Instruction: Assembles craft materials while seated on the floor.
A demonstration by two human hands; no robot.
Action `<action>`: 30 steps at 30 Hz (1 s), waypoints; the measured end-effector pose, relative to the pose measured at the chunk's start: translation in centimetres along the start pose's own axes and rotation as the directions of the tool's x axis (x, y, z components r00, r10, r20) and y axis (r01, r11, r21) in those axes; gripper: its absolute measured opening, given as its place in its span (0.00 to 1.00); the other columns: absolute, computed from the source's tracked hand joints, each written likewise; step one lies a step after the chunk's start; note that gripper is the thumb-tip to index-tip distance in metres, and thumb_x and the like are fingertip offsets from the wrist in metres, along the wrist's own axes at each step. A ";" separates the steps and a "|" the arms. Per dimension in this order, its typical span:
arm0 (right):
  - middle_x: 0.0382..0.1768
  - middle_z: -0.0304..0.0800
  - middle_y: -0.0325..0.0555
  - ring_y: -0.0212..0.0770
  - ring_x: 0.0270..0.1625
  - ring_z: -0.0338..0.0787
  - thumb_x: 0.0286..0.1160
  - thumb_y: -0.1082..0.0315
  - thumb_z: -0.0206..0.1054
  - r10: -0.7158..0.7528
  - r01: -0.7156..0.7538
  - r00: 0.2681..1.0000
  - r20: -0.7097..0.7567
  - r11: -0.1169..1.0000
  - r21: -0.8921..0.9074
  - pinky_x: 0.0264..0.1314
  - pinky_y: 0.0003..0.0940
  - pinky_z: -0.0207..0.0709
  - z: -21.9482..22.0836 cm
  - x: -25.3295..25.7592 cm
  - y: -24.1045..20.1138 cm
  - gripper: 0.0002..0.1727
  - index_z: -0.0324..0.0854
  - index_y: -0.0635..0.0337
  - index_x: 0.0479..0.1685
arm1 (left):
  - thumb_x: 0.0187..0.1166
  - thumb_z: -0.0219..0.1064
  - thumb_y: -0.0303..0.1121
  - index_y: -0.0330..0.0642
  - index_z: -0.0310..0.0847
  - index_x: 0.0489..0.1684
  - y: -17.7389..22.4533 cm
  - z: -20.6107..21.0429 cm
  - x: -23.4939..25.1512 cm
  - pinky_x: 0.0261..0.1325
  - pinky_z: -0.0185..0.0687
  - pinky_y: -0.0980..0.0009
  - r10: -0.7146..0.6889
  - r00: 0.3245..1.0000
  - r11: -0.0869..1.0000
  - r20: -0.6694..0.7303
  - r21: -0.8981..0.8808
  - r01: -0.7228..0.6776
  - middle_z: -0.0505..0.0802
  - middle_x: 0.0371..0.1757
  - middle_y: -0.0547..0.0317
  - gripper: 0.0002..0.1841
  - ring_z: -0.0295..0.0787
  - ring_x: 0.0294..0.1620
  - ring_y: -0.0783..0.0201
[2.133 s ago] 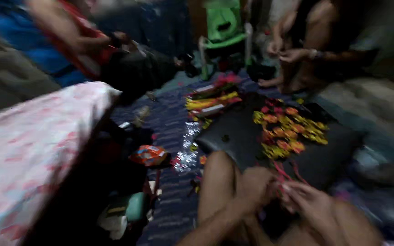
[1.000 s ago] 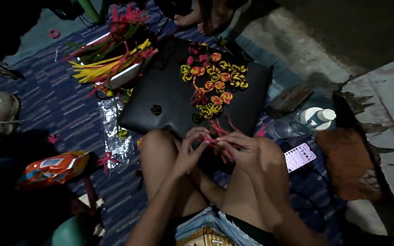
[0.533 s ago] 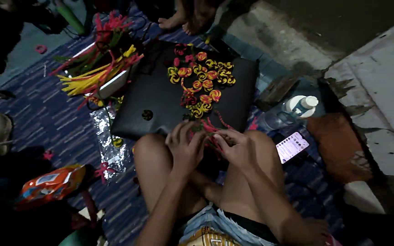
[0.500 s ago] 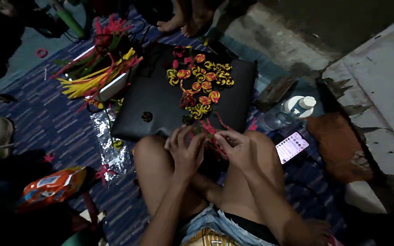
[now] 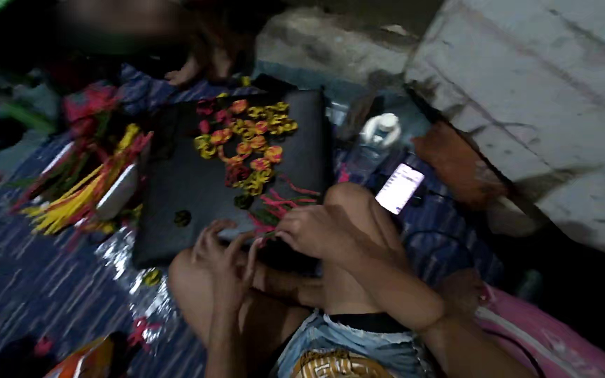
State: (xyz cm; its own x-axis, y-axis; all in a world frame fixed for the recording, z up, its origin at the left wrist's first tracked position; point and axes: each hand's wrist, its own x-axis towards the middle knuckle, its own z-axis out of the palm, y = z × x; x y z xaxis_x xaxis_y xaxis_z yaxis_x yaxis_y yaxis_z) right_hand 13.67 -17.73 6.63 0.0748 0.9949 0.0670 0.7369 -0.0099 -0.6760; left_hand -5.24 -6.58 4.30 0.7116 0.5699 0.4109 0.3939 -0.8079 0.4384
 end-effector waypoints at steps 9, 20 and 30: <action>0.49 0.92 0.62 0.61 0.57 0.91 0.85 0.70 0.60 0.108 -0.104 0.994 -0.029 0.988 0.113 0.61 0.60 0.77 0.3 -0.3 0.0 0.13 0.88 0.70 0.49 | 0.79 0.66 0.48 0.44 0.90 0.34 0.6 0.3 -0.2 0.78 0.48 0.39 0.127 0.992 0.989 -0.004 0.078 -0.126 0.86 0.59 0.32 0.17 0.68 0.76 0.33; 0.46 0.95 0.54 0.54 0.56 0.92 0.82 0.68 0.66 -0.167 0.191 0.979 -0.120 0.956 0.224 0.62 0.53 0.79 -0.1 -0.6 1.3 0.12 0.94 0.63 0.47 | 0.80 0.65 0.38 0.41 0.86 0.41 -0.5 0.2 0.3 0.76 0.64 0.79 -0.015 1.000 0.940 0.004 -0.340 0.015 0.80 0.66 0.58 0.10 0.70 0.73 0.73; 0.38 0.92 0.56 0.57 0.49 0.92 0.80 0.74 0.63 -0.217 0.232 0.947 -0.238 0.972 0.039 0.51 0.50 0.81 1.6 -0.4 0.8 0.11 0.92 0.68 0.36 | 0.83 0.63 0.43 0.35 0.83 0.40 -1.4 -0.9 0.5 0.70 0.70 0.80 0.082 0.985 0.970 0.151 -0.237 -0.044 0.85 0.55 0.52 0.17 0.77 0.65 0.74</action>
State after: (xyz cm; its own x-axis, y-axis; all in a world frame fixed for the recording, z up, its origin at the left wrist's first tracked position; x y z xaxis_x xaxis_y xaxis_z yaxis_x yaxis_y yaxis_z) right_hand 13.13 -17.96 4.88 0.0712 0.9204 0.3844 0.7074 0.2251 -0.6700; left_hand -5.93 -5.00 4.62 0.8212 0.4728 0.3195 0.2130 -0.7735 0.5970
